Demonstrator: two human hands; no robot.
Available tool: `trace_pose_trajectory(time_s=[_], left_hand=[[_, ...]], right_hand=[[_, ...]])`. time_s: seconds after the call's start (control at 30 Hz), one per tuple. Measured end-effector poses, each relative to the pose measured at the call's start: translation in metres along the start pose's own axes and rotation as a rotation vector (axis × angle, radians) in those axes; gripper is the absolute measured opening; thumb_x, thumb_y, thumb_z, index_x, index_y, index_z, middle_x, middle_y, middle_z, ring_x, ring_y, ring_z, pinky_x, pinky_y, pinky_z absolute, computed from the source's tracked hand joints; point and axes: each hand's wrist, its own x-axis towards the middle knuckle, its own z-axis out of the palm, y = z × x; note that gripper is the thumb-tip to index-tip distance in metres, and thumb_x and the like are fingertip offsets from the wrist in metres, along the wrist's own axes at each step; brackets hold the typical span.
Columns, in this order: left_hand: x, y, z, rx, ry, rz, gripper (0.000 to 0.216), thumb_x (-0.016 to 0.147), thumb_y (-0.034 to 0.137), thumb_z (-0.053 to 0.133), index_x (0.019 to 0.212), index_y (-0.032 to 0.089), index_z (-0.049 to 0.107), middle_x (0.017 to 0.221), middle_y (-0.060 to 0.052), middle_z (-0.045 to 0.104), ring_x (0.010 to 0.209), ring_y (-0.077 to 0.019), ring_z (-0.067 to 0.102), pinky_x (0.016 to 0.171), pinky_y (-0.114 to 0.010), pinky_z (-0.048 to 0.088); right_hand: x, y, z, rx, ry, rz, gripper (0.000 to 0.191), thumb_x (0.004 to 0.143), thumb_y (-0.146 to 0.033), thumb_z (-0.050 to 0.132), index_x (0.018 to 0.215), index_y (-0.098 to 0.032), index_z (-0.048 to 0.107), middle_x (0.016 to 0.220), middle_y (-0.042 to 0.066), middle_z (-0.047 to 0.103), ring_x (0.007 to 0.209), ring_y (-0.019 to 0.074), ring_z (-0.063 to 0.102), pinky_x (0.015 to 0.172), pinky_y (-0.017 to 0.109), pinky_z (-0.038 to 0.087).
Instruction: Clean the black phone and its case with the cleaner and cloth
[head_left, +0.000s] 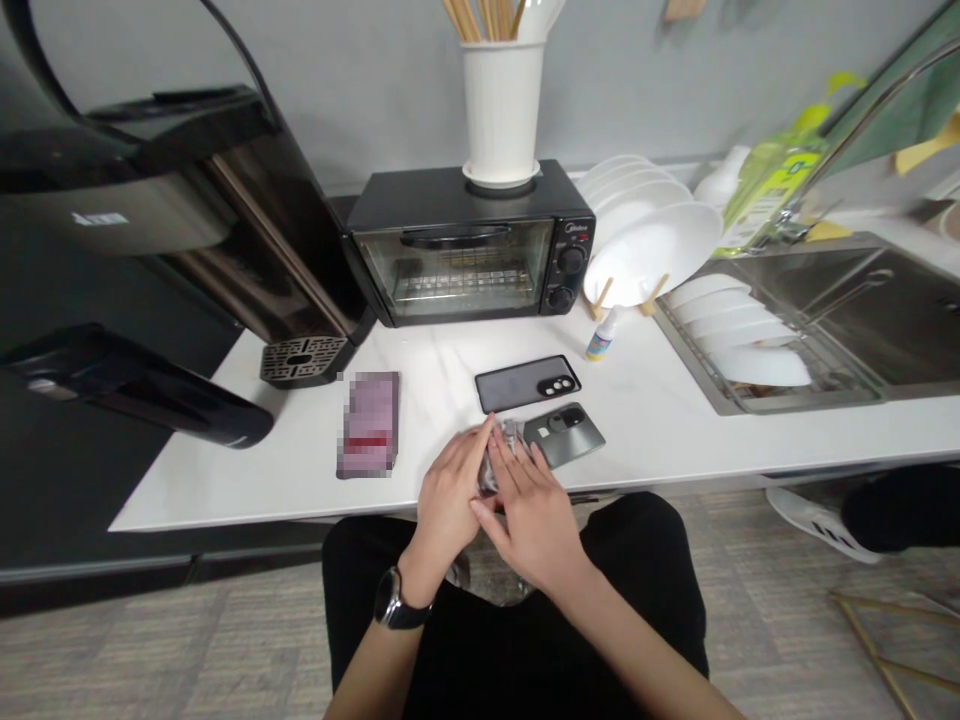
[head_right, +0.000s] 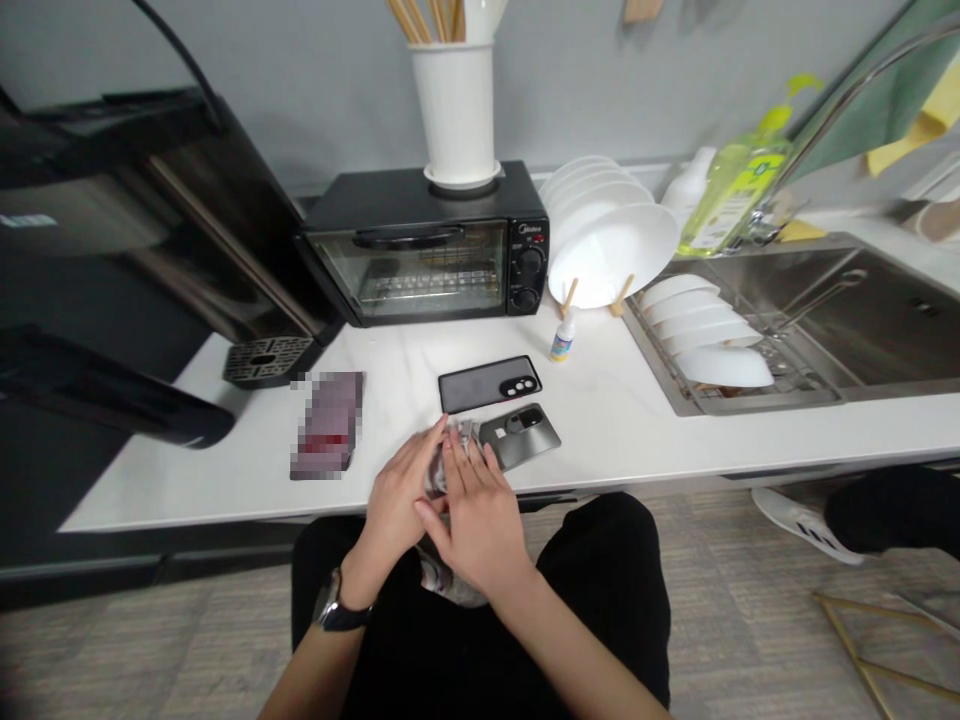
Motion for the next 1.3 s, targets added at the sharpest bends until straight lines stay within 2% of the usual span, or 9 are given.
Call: trace_pose_trajectory(time_s=[0.1,0.27,0.43,0.63,0.8,0.9,1.07,1.2,1.3], left_hand=[[-0.001,0.001,0.000,0.004,-0.012,-0.024,0.103,0.082,0.007,0.073,0.167,0.028,0.020,0.146,-0.009,0.063,0.137,-0.0295,0.058,0.116,-0.047,0.050],[0.003,0.003,0.000,-0.033,0.017,-0.029,0.108,0.080,0.029,0.088,0.166,0.029,0.022,0.138,-0.008,0.069,0.131,-0.0300,0.062,0.113,-0.048,0.051],[0.004,0.003,-0.001,-0.057,0.017,-0.035,0.112,0.077,0.038,0.092,0.165,0.032,0.023,0.137,-0.007,0.070,0.130,-0.0301,0.063,0.113,-0.048,0.050],[0.002,0.003,0.000,-0.054,0.009,-0.040,0.099,0.087,0.023,0.080,0.166,0.030,0.022,0.141,-0.008,0.068,0.133,-0.0288,0.062,0.116,-0.048,0.049],[-0.001,0.000,0.000,-0.010,-0.005,-0.017,0.094,0.086,0.004,0.061,0.167,0.029,0.019,0.150,-0.012,0.061,0.137,-0.0280,0.059,0.113,-0.046,0.052],[-0.001,0.000,0.000,0.001,-0.027,-0.033,0.105,0.081,0.005,0.071,0.167,0.029,0.017,0.147,-0.009,0.063,0.136,-0.0291,0.060,0.113,-0.047,0.052],[0.003,0.000,0.000,-0.027,-0.005,-0.052,0.107,0.080,0.032,0.089,0.164,0.029,0.024,0.141,-0.008,0.068,0.133,-0.0306,0.062,0.115,-0.049,0.050],[0.004,0.001,-0.001,-0.051,-0.018,-0.064,0.106,0.078,0.037,0.091,0.163,0.030,0.027,0.140,-0.008,0.069,0.131,-0.0315,0.063,0.113,-0.050,0.050],[0.004,0.001,-0.001,-0.059,-0.015,-0.069,0.106,0.079,0.035,0.090,0.163,0.031,0.027,0.140,-0.009,0.068,0.130,-0.0315,0.064,0.113,-0.050,0.051]], right_hand=[[-0.021,0.001,-0.009,0.018,-0.056,-0.041,0.060,0.106,-0.036,0.047,0.161,-0.012,0.039,0.165,0.014,0.043,0.151,0.0299,0.046,0.126,0.056,0.036],[-0.051,0.055,-0.032,-0.070,-0.046,0.034,0.060,0.108,-0.033,0.046,0.165,-0.023,0.032,0.165,0.008,0.043,0.151,0.0290,0.045,0.125,0.058,0.036],[-0.031,0.097,-0.032,-0.192,0.098,0.178,0.062,0.109,-0.040,0.043,0.166,-0.018,0.030,0.166,0.012,0.041,0.147,0.0338,0.050,0.123,0.060,0.037],[0.009,0.041,-0.005,-0.078,0.069,0.098,0.063,0.108,-0.044,0.042,0.157,-0.004,0.044,0.161,0.021,0.046,0.148,0.0351,0.048,0.126,0.057,0.034],[-0.002,-0.010,0.004,0.055,0.004,0.024,0.071,0.107,-0.040,0.045,0.163,0.000,0.028,0.165,0.022,0.040,0.153,0.0329,0.041,0.126,0.055,0.035],[-0.024,0.000,-0.007,0.056,-0.032,-0.007,0.067,0.107,-0.034,0.044,0.167,-0.012,0.022,0.163,0.014,0.046,0.150,0.0299,0.046,0.125,0.056,0.037],[-0.049,0.059,-0.028,-0.127,-0.005,0.061,0.066,0.109,-0.037,0.044,0.169,-0.024,0.020,0.167,0.009,0.040,0.151,0.0319,0.046,0.122,0.059,0.038],[-0.035,0.095,-0.031,-0.215,0.103,0.192,0.071,0.109,-0.043,0.044,0.170,-0.019,0.014,0.168,0.017,0.035,0.148,0.0360,0.048,0.122,0.062,0.036],[-0.010,0.087,-0.020,-0.189,0.156,0.216,0.071,0.109,-0.043,0.043,0.168,-0.010,0.020,0.166,0.024,0.036,0.150,0.0394,0.044,0.121,0.063,0.037]])
